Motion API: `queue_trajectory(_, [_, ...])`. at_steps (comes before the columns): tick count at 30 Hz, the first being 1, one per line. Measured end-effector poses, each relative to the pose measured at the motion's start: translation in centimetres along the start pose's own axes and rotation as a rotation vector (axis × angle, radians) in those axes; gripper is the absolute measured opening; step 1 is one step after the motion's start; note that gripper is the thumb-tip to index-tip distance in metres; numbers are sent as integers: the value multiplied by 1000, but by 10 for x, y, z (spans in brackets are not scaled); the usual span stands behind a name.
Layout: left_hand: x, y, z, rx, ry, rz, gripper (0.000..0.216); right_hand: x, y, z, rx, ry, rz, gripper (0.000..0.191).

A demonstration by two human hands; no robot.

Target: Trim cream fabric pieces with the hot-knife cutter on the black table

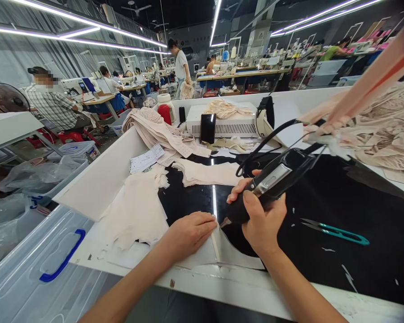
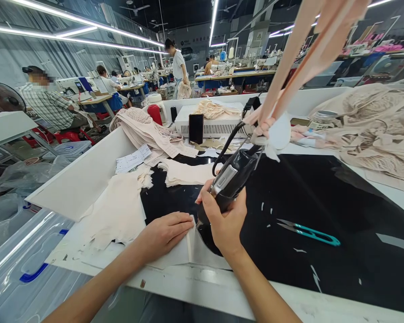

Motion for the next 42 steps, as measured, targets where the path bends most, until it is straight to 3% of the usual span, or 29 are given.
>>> queue_trajectory(8, [-2,-4,0,-22,13,-15,33,-2,-5,-6,13,7,22,32])
queue_trajectory(13, [-9,-10,15,-117,88,-24,29,-1,-11,-17,8,-5,40,36])
queue_trajectory(20, [-8,5,25,-91,54,-175,21,2,-12,-15,34,13,38,35])
queue_trajectory(25, [-3,0,27,-56,45,-134,27,5,-8,-11,16,40,33,33])
queue_trajectory(34, [2,-2,27,-10,32,-108,28,9,-5,-4,-4,78,35,48])
queue_trajectory(42, [1,-3,28,-5,7,-116,29,12,-2,-6,39,33,14,35])
Point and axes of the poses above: each hand's wrist, its own x-axis away from the middle knuckle, its own y-axis out of the palm, z = x × y, the point moved 9 cm from there along -x, towards the middle knuckle, and after that the axes turned 6 degrees about y, right-handed, at the moved point
